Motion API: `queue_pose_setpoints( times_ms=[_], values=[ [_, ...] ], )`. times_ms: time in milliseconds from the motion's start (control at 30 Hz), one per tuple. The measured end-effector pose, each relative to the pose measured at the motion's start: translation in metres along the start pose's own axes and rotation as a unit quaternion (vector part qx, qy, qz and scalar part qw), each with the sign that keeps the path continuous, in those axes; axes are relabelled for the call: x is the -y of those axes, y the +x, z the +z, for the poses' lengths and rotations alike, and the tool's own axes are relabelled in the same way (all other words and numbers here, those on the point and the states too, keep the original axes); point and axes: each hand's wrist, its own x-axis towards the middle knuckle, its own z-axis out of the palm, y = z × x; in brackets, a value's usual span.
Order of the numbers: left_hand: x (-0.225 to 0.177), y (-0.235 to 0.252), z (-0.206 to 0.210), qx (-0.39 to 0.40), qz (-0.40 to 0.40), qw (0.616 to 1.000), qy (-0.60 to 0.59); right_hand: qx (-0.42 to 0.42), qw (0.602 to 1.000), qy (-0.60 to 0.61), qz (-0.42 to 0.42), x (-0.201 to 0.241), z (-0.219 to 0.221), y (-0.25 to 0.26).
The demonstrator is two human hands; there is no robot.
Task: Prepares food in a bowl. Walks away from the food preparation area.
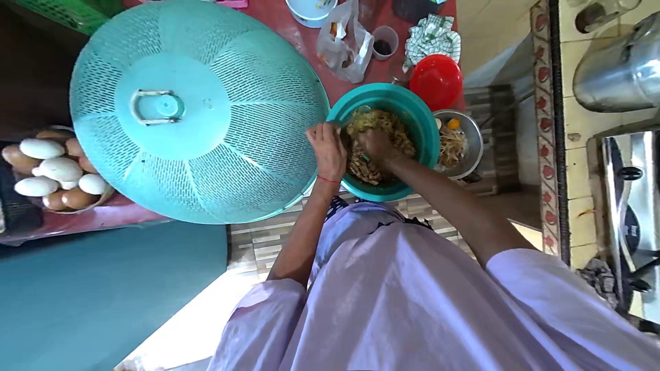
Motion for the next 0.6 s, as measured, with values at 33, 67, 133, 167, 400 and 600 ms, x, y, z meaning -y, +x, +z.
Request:
queue_pose_setpoints(
  times_ms=[33,67,133,167,400,600],
  values=[
    [0.000,-0.001,-0.001,0.002,-0.001,1.000,0.001,0.005,1.000,0.004,0.014,-0.001,-0.010,-0.004],
    [0.000,-0.001,-0.001,0.002,-0.003,1.000,0.002,0.014,1.000,0.004,0.028,0.000,-0.019,-0.009],
    [-0.001,-0.002,0.000,0.001,-0.008,1.000,-0.001,0.031,0.998,0.027,0.049,-0.003,-0.036,-0.020],
    [0.000,-0.002,0.000,0.001,-0.008,1.000,-0.003,0.047,0.996,0.051,0.061,-0.005,-0.046,-0.027],
    [-0.001,0.000,0.001,-0.002,-0.009,1.000,-0.006,0.009,0.991,0.058,0.120,-0.046,-0.064,-0.052],
    [-0.004,-0.002,0.004,-0.016,-0.019,1.000,0.005,0.146,0.941,0.166,0.256,-0.053,-0.034,-0.041]
  ],
)
